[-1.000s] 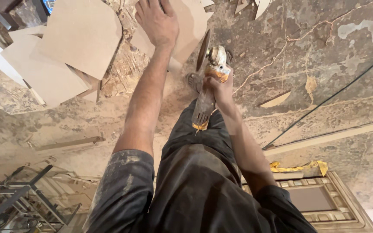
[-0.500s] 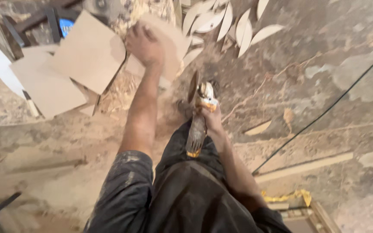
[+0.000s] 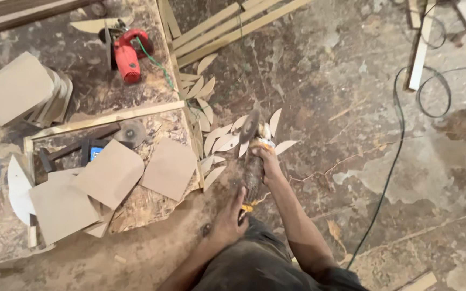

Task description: The person uses an angle grinder to smooth the edges of small, curved wooden pieces. They hold each piece with one hand and grind the edge with the other, then place the finished piece on a nearby workbench.

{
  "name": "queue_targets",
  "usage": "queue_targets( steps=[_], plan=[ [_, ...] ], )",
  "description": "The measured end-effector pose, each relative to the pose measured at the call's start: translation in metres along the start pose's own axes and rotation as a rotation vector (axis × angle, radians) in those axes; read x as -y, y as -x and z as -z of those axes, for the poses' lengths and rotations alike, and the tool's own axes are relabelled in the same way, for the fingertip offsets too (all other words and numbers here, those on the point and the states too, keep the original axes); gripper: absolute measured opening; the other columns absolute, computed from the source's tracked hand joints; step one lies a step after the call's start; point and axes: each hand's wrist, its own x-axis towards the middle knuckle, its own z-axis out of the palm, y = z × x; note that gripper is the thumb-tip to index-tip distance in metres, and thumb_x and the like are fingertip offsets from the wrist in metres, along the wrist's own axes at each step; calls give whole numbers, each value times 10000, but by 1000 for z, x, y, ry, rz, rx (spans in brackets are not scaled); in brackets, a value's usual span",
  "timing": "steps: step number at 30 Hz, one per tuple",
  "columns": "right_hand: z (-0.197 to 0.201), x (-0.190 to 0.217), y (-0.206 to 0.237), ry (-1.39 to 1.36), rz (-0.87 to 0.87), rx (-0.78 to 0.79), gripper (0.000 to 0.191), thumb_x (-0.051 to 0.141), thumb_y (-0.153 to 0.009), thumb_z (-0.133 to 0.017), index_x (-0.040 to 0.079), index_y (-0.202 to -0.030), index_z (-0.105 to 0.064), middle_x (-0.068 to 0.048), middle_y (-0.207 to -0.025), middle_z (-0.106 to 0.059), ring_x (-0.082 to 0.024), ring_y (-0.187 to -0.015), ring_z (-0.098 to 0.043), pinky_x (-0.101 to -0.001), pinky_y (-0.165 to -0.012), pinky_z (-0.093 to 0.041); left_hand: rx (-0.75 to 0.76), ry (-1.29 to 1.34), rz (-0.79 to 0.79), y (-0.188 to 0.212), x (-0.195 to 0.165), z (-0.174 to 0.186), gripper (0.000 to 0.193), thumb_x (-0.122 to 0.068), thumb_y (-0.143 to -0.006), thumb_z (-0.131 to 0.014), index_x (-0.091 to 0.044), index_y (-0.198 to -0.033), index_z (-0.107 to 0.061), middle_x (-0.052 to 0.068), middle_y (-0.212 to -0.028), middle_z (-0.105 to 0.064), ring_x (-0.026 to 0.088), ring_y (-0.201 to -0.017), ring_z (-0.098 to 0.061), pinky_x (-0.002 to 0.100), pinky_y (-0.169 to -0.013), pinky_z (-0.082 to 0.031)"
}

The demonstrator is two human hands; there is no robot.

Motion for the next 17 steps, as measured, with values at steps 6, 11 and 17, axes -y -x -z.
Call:
queue_targets(
  steps=[6,11,17],
  plan=[
    [-13,33,-46,22,40,109,219,75,-854,-666,37,-1070,-677,-90,-898,-713,-211,-748,-707,-365,-660,-613,-159,-69,32,-45,-4,2,761,-143,-901,-700,-50,-1564,-338,322,-1559,-413,453,-1428,-444,437,-1124,-435],
    [-20,22,-67,82,-1,287,260,145,-906,-674,-2,-1121,-655,-118,-949,-688,-221,-809,-681,-370,-724,-607,-78,113,137,-41,17,4,815,-122,-908,-667,-22,-1637,-315,308,-1699,-298,420,-1561,-335,423,-1228,-359],
    [-82,1,-94,206,-321,485,400,153,-848,-714,2,-1205,-614,-117,-1029,-682,-251,-901,-695,-402,-805,-623,-266,817,721,-78,59,8,1135,-421,-756,-823,-32,-1610,-185,239,-1611,-365,338,-1468,-389,402,-1196,-348]
  ],
)
